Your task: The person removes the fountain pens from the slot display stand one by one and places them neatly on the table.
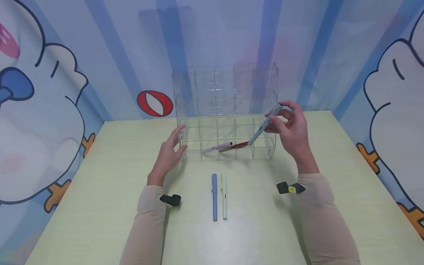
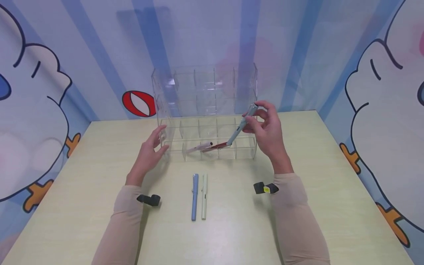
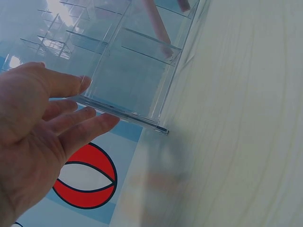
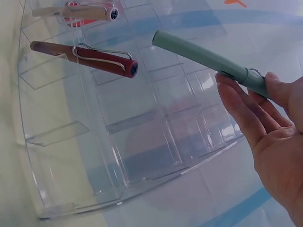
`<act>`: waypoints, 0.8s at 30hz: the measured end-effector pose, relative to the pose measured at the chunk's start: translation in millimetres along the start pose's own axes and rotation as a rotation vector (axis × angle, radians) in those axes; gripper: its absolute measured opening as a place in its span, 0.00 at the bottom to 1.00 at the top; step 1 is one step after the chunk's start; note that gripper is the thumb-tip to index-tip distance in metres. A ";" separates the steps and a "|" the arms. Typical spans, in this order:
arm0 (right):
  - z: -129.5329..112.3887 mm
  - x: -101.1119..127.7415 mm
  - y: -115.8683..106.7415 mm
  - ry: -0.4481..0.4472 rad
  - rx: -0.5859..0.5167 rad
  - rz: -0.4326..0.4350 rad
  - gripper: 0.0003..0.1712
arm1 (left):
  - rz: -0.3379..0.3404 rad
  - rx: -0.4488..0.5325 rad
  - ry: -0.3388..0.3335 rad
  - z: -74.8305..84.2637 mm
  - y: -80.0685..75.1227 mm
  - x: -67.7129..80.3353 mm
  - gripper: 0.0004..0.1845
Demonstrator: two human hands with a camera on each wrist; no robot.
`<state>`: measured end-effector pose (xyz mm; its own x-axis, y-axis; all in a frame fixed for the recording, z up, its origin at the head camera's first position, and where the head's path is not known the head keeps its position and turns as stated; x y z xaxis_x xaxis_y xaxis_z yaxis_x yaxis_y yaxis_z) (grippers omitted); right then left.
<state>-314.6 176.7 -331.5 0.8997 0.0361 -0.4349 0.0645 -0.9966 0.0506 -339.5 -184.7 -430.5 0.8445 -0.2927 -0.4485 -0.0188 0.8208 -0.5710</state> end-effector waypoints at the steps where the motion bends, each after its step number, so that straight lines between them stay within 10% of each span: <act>1: 0.3 0.1 1.9 0.000 0.002 -0.002 0.23 | 0.000 0.000 -0.002 -0.1 0.0 0.2 0.39; 24: 11.1 3.6 35.6 0.092 -0.017 -0.156 0.23 | -0.004 -0.009 -0.019 -0.4 0.2 0.3 0.38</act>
<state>-313.8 140.5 -341.2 0.9139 0.1975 -0.3548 0.2129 -0.9771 0.0046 -339.4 -184.9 -431.0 0.8545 -0.2869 -0.4330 -0.0200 0.8148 -0.5794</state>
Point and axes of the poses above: each hand's wrist, its own x-axis away from the middle knuckle, its own y-axis out of the palm, z = x × y, the point moved 8 cm from there along -x, towards the middle knuckle, and after that the axes turned 11 degrees about y, right-handed, at the moved point
